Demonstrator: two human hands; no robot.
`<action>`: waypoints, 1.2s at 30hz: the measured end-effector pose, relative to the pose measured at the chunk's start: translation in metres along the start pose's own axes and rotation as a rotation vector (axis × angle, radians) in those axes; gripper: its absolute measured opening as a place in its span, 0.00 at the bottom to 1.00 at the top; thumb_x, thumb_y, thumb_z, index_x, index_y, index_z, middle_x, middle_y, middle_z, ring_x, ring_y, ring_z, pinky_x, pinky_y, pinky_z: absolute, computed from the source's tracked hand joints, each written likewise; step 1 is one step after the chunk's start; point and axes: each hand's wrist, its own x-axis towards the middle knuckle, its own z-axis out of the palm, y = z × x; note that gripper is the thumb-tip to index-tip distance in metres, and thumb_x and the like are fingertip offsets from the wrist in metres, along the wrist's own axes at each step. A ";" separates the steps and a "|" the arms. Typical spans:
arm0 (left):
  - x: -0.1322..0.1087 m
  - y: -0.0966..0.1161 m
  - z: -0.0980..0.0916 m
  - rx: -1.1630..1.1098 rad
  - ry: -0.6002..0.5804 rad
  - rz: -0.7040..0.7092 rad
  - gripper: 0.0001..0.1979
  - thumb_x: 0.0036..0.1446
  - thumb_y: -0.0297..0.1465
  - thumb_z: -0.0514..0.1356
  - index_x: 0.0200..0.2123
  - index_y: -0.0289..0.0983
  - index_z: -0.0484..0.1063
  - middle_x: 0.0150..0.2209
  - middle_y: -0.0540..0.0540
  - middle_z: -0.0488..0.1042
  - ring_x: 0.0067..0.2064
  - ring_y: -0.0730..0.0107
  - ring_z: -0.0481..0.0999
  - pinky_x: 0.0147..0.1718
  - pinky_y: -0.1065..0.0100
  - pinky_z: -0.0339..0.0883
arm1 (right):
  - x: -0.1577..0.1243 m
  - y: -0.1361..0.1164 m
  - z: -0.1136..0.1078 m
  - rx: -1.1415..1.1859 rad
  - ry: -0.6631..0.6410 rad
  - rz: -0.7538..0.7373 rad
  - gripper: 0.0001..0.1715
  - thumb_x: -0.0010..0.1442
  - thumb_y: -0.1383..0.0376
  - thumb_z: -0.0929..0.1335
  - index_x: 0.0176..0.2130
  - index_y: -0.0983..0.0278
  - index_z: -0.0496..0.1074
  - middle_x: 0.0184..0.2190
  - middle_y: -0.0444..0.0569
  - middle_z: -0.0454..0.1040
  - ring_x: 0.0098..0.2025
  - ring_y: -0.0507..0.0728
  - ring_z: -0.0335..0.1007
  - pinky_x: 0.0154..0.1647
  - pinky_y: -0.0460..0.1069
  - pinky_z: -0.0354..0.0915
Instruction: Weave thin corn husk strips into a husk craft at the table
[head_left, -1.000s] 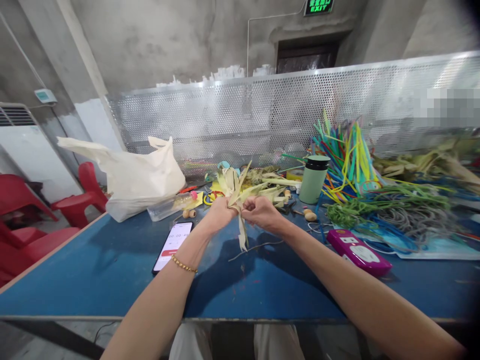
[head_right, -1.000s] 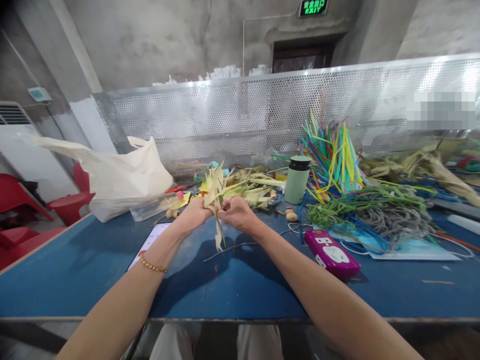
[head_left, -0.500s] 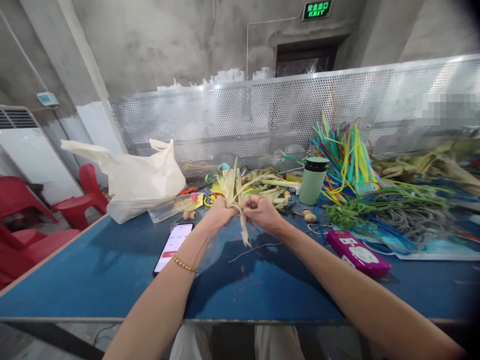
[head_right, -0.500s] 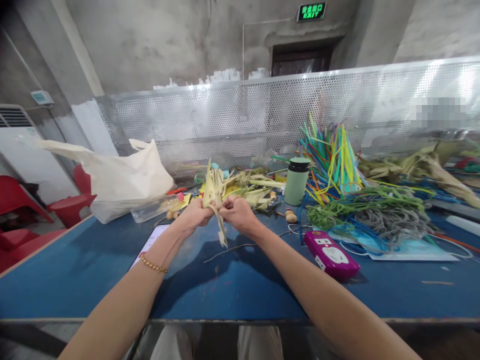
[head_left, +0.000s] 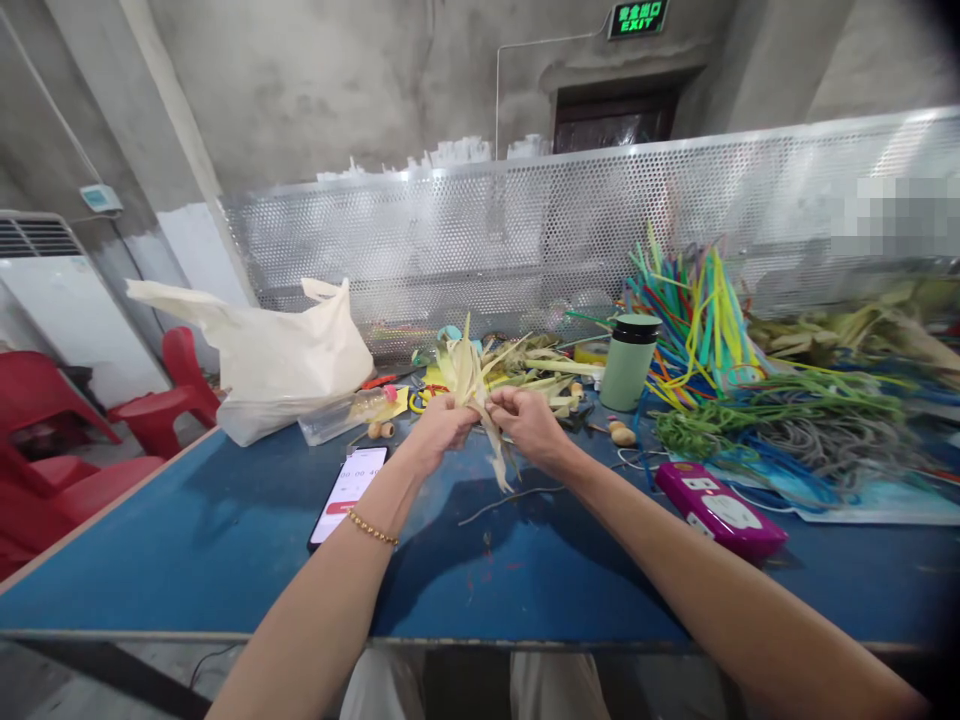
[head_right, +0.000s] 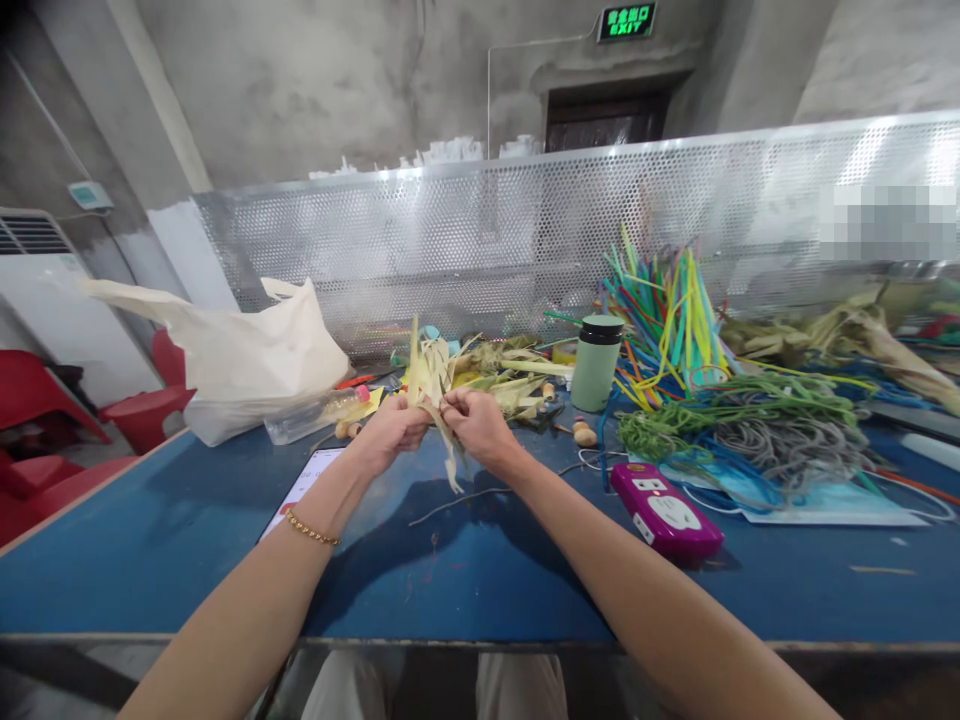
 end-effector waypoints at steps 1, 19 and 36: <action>0.000 0.000 0.000 -0.019 -0.012 0.011 0.14 0.44 0.28 0.63 0.22 0.38 0.57 0.14 0.61 0.48 0.15 0.85 0.43 0.16 0.72 0.34 | 0.000 0.001 0.000 -0.012 0.001 -0.005 0.11 0.52 0.60 0.65 0.28 0.66 0.70 0.20 0.42 0.69 0.22 0.49 0.61 0.23 0.44 0.57; -0.006 0.005 -0.003 -0.230 -0.188 0.039 0.14 0.45 0.28 0.66 0.24 0.36 0.60 0.14 0.61 0.48 0.15 0.84 0.44 0.16 0.73 0.35 | 0.013 0.015 -0.021 0.143 0.383 0.248 0.08 0.45 0.62 0.66 0.24 0.66 0.70 0.12 0.40 0.63 0.14 0.48 0.56 0.15 0.44 0.53; -0.012 0.026 -0.019 -0.330 -0.127 0.133 0.11 0.46 0.25 0.63 0.29 0.37 0.62 0.14 0.61 0.47 0.14 0.84 0.45 0.15 0.75 0.41 | 0.024 0.034 -0.094 0.391 0.656 0.312 0.04 0.52 0.69 0.70 0.28 0.66 0.70 0.13 0.41 0.67 0.14 0.50 0.65 0.15 0.44 0.66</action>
